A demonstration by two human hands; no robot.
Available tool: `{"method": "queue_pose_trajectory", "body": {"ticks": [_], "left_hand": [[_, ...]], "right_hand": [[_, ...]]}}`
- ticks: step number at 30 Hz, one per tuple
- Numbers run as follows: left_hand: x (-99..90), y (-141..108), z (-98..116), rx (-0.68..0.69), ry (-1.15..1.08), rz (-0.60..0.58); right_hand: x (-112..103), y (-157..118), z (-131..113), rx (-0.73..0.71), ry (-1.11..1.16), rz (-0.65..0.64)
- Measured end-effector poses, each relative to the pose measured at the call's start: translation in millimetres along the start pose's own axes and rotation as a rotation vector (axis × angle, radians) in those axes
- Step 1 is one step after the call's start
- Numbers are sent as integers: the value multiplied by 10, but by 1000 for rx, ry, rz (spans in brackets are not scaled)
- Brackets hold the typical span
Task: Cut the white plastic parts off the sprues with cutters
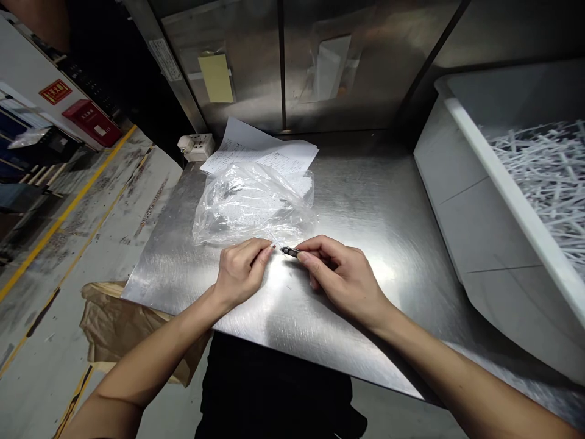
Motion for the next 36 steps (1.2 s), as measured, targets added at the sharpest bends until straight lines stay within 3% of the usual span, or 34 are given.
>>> {"method": "queue_pose_trajectory", "body": {"ticks": [9, 18, 21, 25, 28, 30, 32, 34, 36], "left_hand": [[-32, 36, 46, 12, -69, 32], [-54, 72, 96, 298, 0, 166], [-166, 73, 185, 402, 46, 212], [-525, -50, 280, 445, 153, 254], [-906, -385, 228, 344, 294, 304], [-1185, -761, 140, 217, 428, 386], [-1465, -1241, 45, 30, 564, 441], [-1728, -1778, -28, -162, 707, 409], [-1958, -2310, -84, -455, 831, 337]], "right_hand": [[-53, 21, 9, -57, 12, 120], [-82, 32, 44, -109, 146, 209], [-97, 49, 87, -122, 170, 238], [-105, 90, 151, -125, 231, 243], [-94, 108, 187, -130, 255, 237], [-82, 107, 193, -134, 252, 246], [-69, 99, 186, -135, 254, 257], [-53, 89, 176, -111, 258, 255], [-33, 84, 172, -87, 258, 240]]}}
Point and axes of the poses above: each hand's wrist, its own y-axis towards the middle knuckle, its own x-axis out of the palm, z = x × y, the point moved 1 cm from there along y, towards the middle knuckle, and after that the axes turned 11 degrees about x, right-handed, at the moved point
